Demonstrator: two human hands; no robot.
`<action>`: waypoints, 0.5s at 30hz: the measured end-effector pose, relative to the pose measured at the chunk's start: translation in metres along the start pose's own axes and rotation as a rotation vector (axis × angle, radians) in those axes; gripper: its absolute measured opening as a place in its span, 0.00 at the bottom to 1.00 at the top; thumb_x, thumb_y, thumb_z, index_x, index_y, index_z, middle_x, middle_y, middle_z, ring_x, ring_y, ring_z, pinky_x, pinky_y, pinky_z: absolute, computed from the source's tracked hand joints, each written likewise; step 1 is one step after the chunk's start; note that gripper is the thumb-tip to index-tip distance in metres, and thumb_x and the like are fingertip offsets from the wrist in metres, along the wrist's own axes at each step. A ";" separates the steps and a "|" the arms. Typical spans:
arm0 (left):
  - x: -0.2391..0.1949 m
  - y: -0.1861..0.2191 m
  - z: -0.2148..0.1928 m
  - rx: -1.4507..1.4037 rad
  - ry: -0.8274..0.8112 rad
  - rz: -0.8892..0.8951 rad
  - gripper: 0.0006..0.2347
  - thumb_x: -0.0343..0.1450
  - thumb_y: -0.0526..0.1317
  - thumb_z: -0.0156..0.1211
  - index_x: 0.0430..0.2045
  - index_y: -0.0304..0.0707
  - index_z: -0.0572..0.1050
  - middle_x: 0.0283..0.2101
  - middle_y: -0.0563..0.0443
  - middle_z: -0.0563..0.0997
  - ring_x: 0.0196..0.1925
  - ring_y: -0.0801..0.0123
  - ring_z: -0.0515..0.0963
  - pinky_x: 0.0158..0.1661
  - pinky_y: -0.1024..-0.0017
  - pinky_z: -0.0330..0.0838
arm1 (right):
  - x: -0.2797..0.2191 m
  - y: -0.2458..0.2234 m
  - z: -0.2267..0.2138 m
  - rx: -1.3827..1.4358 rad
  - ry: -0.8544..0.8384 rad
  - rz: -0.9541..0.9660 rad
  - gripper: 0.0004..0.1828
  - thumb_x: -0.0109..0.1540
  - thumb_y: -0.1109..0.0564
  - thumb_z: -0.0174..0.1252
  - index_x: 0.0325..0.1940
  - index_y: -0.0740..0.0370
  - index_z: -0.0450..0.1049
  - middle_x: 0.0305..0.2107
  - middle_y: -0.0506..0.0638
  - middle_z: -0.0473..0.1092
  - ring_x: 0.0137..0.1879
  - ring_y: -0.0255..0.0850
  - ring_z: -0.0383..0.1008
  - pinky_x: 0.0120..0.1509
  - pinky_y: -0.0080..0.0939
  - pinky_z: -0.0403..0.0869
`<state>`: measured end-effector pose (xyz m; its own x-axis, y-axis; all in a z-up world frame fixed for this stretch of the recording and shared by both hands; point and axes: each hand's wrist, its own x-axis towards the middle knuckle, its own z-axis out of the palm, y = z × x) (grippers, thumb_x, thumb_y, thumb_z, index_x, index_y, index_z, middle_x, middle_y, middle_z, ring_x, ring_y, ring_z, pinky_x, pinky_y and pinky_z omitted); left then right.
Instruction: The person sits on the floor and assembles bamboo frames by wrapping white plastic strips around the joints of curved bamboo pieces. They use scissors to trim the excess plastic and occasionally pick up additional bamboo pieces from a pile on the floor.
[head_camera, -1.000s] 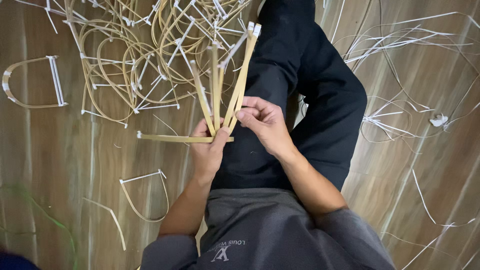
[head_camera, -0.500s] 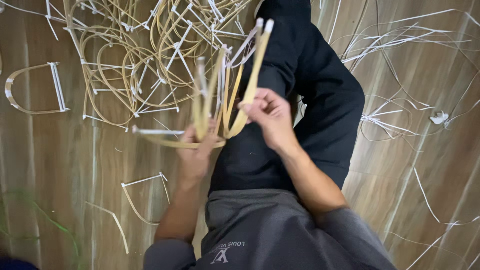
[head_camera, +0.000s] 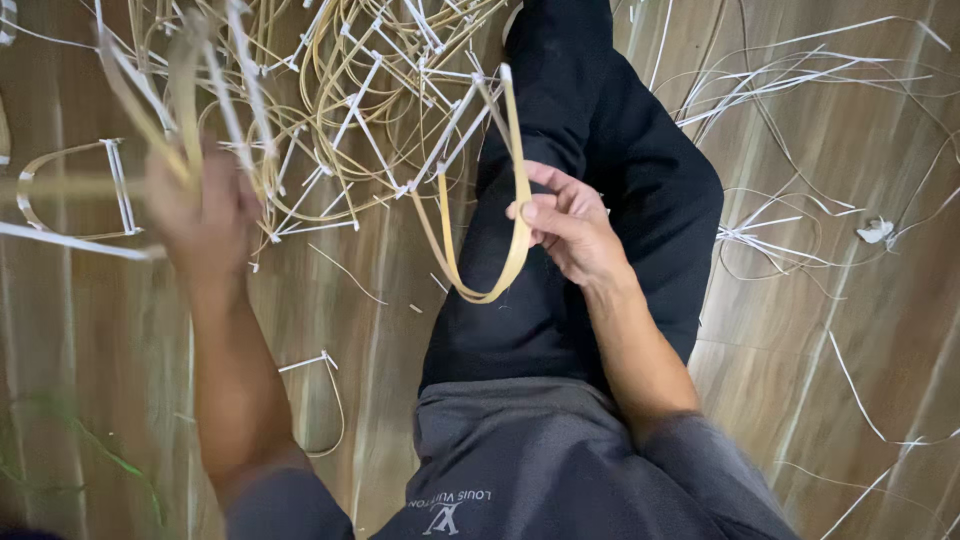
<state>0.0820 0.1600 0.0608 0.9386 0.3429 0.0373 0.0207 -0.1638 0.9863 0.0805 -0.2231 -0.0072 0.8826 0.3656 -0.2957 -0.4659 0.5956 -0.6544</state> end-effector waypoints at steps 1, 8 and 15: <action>0.019 0.000 0.006 0.191 -0.014 -0.013 0.12 0.82 0.34 0.58 0.55 0.26 0.66 0.33 0.48 0.75 0.26 0.73 0.74 0.24 0.75 0.69 | 0.000 0.001 0.001 0.012 -0.004 0.016 0.31 0.62 0.66 0.65 0.68 0.75 0.63 0.37 0.59 0.79 0.35 0.36 0.80 0.39 0.31 0.77; -0.008 -0.008 0.051 0.710 -0.079 0.298 0.19 0.72 0.36 0.67 0.54 0.24 0.68 0.44 0.31 0.79 0.43 0.41 0.80 0.41 0.54 0.73 | 0.000 0.009 0.001 0.074 0.011 0.101 0.32 0.62 0.66 0.64 0.69 0.74 0.61 0.38 0.59 0.79 0.36 0.37 0.81 0.41 0.32 0.78; -0.129 -0.006 0.103 0.207 -0.848 -0.205 0.13 0.76 0.40 0.51 0.50 0.36 0.79 0.33 0.47 0.85 0.34 0.72 0.84 0.38 0.71 0.75 | 0.005 0.022 0.005 0.032 -0.021 0.125 0.32 0.62 0.68 0.63 0.70 0.72 0.61 0.40 0.60 0.79 0.37 0.37 0.80 0.40 0.30 0.77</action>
<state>-0.0036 0.0219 0.0335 0.8470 -0.4013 -0.3487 0.2006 -0.3662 0.9087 0.0743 -0.2042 -0.0198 0.8164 0.4531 -0.3581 -0.5739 0.5671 -0.5908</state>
